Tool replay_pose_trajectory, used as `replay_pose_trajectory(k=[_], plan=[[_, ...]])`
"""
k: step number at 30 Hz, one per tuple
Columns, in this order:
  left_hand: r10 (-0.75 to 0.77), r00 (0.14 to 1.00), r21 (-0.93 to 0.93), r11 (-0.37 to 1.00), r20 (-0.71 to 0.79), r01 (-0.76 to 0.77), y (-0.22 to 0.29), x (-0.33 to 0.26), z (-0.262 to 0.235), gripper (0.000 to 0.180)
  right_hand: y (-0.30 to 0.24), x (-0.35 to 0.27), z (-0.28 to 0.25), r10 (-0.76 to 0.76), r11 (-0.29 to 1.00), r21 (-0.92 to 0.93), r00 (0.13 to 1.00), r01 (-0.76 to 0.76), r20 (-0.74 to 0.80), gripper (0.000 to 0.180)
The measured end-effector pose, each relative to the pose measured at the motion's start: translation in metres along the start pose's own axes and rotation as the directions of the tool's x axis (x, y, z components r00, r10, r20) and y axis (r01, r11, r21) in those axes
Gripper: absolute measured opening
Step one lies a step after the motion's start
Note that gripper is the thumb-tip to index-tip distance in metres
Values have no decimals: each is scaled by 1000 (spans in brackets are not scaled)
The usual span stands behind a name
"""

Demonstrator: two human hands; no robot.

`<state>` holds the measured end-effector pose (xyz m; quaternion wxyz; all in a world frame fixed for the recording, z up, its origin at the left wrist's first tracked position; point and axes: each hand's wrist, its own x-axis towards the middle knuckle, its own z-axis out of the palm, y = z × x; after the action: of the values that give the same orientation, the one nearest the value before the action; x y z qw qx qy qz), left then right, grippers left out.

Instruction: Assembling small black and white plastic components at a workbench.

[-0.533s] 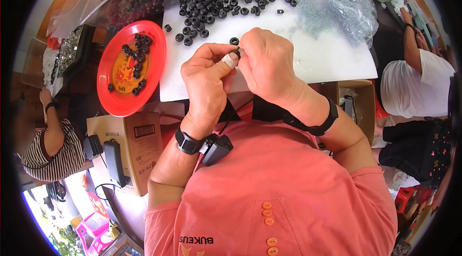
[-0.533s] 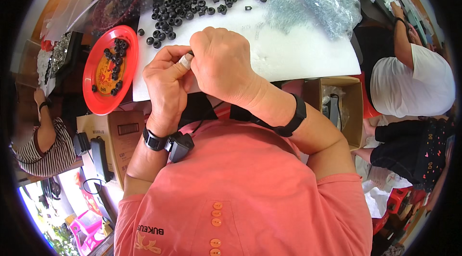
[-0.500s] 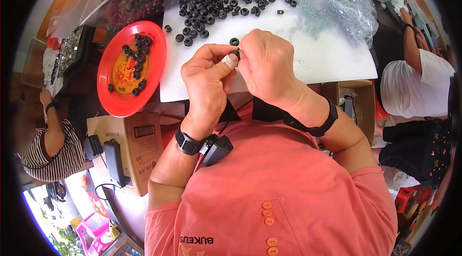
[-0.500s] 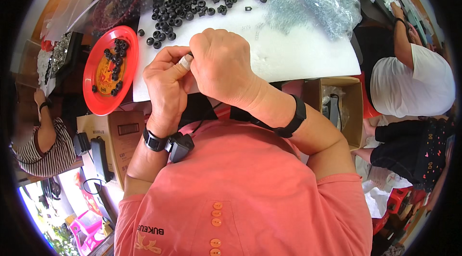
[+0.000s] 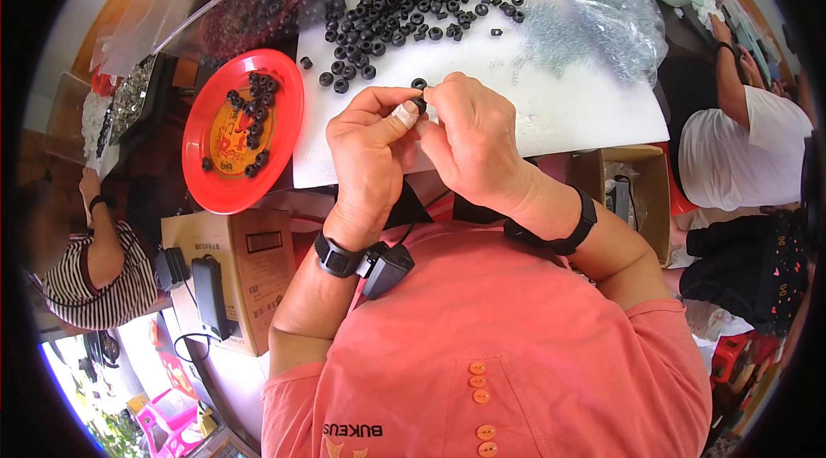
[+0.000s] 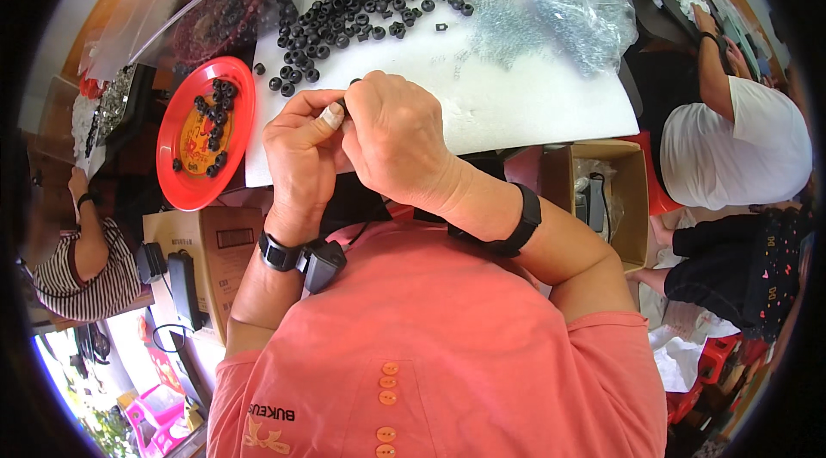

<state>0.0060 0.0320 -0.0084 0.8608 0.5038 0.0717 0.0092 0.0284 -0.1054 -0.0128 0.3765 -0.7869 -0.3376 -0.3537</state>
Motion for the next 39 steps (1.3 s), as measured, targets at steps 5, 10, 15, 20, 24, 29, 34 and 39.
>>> replay_pose_trajectory(k=[5,10,15,20,24,29,34,39], plan=[[70,997,-22,997,9,-70,-1,0,2,11,-4,-1,8,54,996,-74,998,-55,-14,25],[72,997,-27,997,35,-71,-2,2,0,12,4,4,14,28,988,-153,999,-33,-38,22],[-52,992,166,986,117,32,9,-2,6,13,13,6,-5,15,992,-124,1000,-15,5,25],[-127,975,314,947,185,64,14,-3,6,18,19,11,-23,40,999,0,969,-41,244,28],[-144,974,393,917,173,66,14,-3,5,19,24,12,-27,96,983,108,924,-146,369,27],[-158,968,348,934,197,82,10,-1,1,18,11,-8,-10,132,979,141,982,-151,135,22],[-143,964,354,934,226,56,13,-3,-1,17,5,-14,-7,172,977,125,985,-173,21,23],[272,959,530,826,-82,-190,50,-13,-16,17,23,-6,-45,192,932,273,964,-237,183,25]])
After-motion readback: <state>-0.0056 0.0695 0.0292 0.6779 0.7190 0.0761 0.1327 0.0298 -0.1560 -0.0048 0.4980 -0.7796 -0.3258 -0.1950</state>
